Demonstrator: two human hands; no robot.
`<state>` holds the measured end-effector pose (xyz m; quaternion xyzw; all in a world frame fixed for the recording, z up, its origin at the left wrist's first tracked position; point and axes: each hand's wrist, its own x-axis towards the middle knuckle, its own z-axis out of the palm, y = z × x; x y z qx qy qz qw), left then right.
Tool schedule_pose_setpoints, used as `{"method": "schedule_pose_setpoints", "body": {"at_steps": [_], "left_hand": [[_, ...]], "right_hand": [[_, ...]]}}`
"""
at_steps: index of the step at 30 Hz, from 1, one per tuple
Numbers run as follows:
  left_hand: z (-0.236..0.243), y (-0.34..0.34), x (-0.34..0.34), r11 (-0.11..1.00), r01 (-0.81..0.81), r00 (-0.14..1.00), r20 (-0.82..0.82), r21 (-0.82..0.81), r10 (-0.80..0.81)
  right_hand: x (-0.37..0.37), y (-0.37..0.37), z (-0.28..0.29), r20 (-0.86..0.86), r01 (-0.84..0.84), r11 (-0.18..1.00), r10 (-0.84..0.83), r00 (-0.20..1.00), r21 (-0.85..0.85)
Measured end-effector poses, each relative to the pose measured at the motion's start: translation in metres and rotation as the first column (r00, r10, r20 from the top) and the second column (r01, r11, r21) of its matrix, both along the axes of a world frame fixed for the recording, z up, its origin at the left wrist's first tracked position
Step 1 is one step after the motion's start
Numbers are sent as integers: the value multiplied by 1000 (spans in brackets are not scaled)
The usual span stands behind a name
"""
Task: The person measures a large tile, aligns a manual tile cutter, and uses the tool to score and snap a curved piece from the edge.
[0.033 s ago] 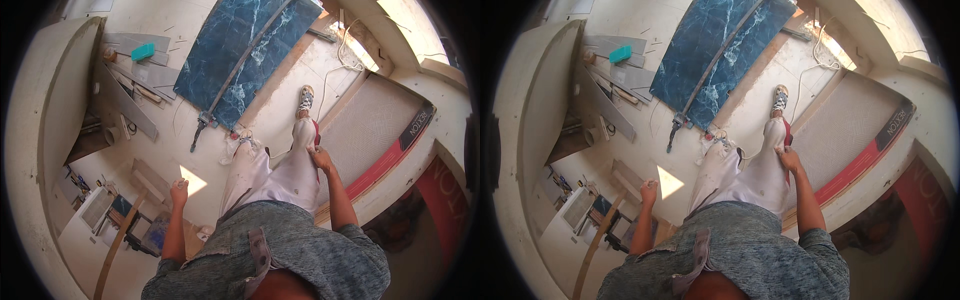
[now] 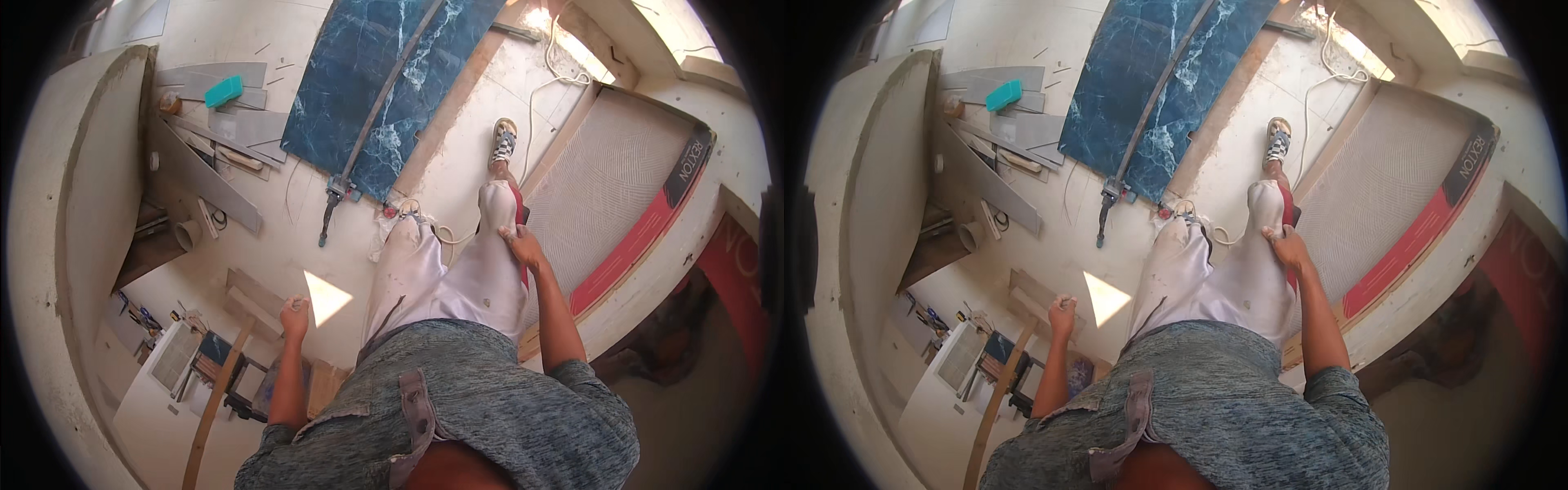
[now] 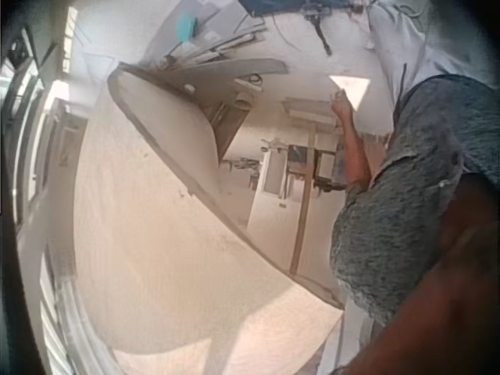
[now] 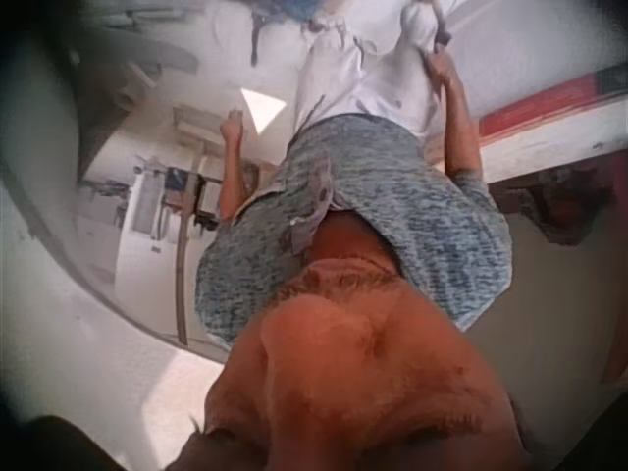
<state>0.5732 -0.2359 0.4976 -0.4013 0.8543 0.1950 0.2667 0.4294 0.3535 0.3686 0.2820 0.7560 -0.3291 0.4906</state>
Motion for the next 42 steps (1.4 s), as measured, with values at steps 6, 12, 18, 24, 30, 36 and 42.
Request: {"method": "schedule_pose_setpoints", "body": {"at_steps": [6, 12, 18, 24, 30, 36, 42], "left_hand": [[-10, -110, 36, 948, 317, 943, 90, 36, -319], [-11, -138, 0, 899, 382, 908, 93, 215, -408], [-43, -170, 10, 872, 397, 872, 181, 285, -456], [-86, -228, 45, 835, 398, 840, 215, 380, -498], [-88, -264, 37, 825, 396, 841, 201, 403, -502], [-74, -313, 11, 800, 409, 839, 165, 439, -519], [-119, -360, -24, 740, 487, 779, 153, 464, -608]], "right_hand": [[111, -126, 45, -129, 374, 927, -373, 919, -17], [213, -217, 48, 5, 508, 860, -508, 861, -58], [318, -264, -4, -173, 694, 719, -679, 714, 43], [389, -306, -36, -169, 870, 493, -860, 482, -25], [462, -410, -47, -77, 940, 339, -937, 340, 34], [496, -527, -77, -38, 932, 363, -931, 363, 2], [465, -609, -121, -81, 901, 433, -898, 433, 16]]}}
